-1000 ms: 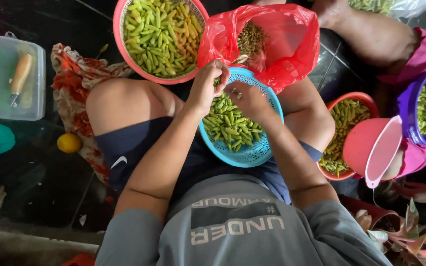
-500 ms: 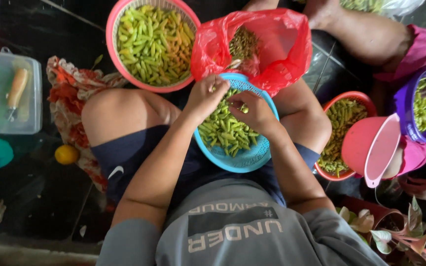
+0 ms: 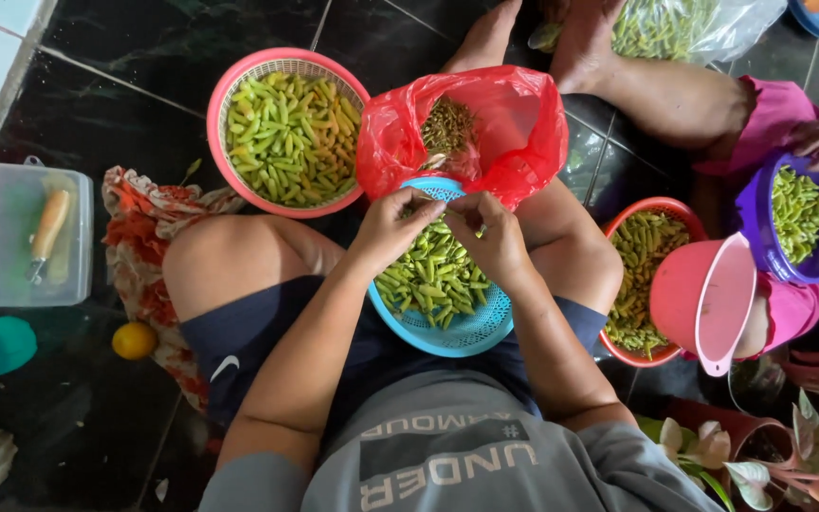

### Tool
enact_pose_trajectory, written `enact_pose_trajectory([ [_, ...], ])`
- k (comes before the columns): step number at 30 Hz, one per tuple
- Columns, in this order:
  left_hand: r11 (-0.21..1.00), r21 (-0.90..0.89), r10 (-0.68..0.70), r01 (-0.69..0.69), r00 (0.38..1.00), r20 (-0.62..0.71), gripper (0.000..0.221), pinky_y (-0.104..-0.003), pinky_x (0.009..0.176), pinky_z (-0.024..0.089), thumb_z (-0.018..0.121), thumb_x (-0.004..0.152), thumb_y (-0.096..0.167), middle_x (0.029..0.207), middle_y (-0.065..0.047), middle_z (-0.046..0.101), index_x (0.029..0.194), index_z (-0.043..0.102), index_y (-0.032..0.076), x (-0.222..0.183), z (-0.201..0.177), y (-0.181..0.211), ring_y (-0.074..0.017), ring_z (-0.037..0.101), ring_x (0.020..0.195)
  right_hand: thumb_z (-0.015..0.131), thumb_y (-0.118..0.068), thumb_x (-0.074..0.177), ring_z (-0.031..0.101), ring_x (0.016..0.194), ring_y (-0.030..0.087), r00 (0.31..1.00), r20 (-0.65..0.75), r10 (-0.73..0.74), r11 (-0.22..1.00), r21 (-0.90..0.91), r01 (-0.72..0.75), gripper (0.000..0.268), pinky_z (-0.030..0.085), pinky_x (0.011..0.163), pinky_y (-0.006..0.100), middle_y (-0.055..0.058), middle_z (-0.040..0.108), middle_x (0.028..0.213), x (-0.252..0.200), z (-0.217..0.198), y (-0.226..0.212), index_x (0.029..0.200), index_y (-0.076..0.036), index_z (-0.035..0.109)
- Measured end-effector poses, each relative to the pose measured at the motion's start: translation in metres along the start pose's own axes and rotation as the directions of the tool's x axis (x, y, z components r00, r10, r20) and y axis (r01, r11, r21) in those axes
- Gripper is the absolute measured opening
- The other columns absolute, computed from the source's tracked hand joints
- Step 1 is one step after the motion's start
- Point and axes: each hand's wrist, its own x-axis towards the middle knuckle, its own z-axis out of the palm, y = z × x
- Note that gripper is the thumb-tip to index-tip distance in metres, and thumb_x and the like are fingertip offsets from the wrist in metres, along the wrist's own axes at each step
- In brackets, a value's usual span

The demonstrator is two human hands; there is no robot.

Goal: Removing stems from green chilies and sorting them into different baskets while sitting on the floor.

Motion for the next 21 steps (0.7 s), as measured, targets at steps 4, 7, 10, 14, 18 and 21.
enact_pose_trajectory([
  [4,0.981,-0.18,-0.073,0.069,0.997,-0.018,0.018,-0.024,0.061,0.049,0.078,0.095,0.029,0.075,0.002,0.067,0.093,0.076,0.011,0.002,0.003,-0.005,-0.006,0.059,0.069,0.084,-0.011,0.088,0.065,0.072,0.016,1.0,-0.005,-0.022,0.999,0.04,0.023,0.027,0.055,0.068,0.03,0.008,0.067,0.084,0.0,0.006,0.003,0.114,-0.01,0.075],
  [7,0.967,-0.241,-0.094,0.087,0.996,-0.015,0.014,-0.022,0.053,0.044,0.079,0.095,0.021,0.07,0.001,0.063,0.092,0.078,0.008,0.001,0.002,0.001,-0.0047,0.053,0.062,0.082,-0.005,0.089,0.068,0.074,0.017,0.999,-0.023,0.03,0.989,0.146,-0.026,0.023,0.057,0.071,0.033,0.01,0.069,0.084,0.0,0.01,0.001,0.11,-0.009,0.075],
  [10,0.919,-0.367,-0.154,0.141,0.988,-0.005,0.008,-0.016,0.046,0.042,0.077,0.093,0.015,0.064,0.003,0.053,0.092,0.076,0.007,-0.001,0.001,0.008,-0.0012,0.05,0.054,0.077,-0.004,0.095,0.067,0.074,0.014,0.992,0.019,0.126,0.919,0.375,-0.124,0.016,0.059,0.071,0.03,0.009,0.068,0.085,0.0,0.013,0.007,0.109,-0.003,0.071],
  [14,0.812,-0.553,-0.196,0.186,0.98,0.043,0.008,-0.012,0.041,0.032,0.075,0.095,0.013,0.061,0.004,0.043,0.091,0.074,0.006,0.003,0.002,0.011,0.0007,0.043,0.049,0.074,-0.004,0.097,0.069,0.072,0.014,0.986,0.045,0.163,0.779,0.608,-0.156,0.012,0.056,0.064,0.025,0.01,0.068,0.083,0.008,0.014,0.011,0.106,0.0,0.069],
  [18,0.71,-0.682,-0.154,0.174,0.984,0.092,0.016,-0.016,0.038,0.026,0.065,0.098,0.016,0.059,0.002,0.038,0.084,0.06,0.008,0.014,-0.008,0.009,-0.0045,0.036,0.046,0.056,-0.006,0.104,0.07,0.081,0.022,0.953,0.269,0.137,0.347,0.888,-0.301,0.01,0.054,0.071,0.028,0.015,0.064,0.097,0.017,0.011,0.012,0.112,-0.003,0.061],
  [21,0.608,-0.773,-0.209,0.177,0.976,0.06,0.012,-0.016,0.04,0.026,0.055,0.097,0.017,0.068,-0.002,0.046,0.087,0.057,0.01,0.01,-0.018,0.021,-0.0074,0.045,0.054,0.058,-0.027,0.095,0.071,0.093,0.023,0.899,0.403,0.173,0.135,0.894,-0.427,0.023,0.05,0.073,0.026,0.014,0.068,0.107,0.028,0.011,0.025,0.105,-0.007,0.065],
])
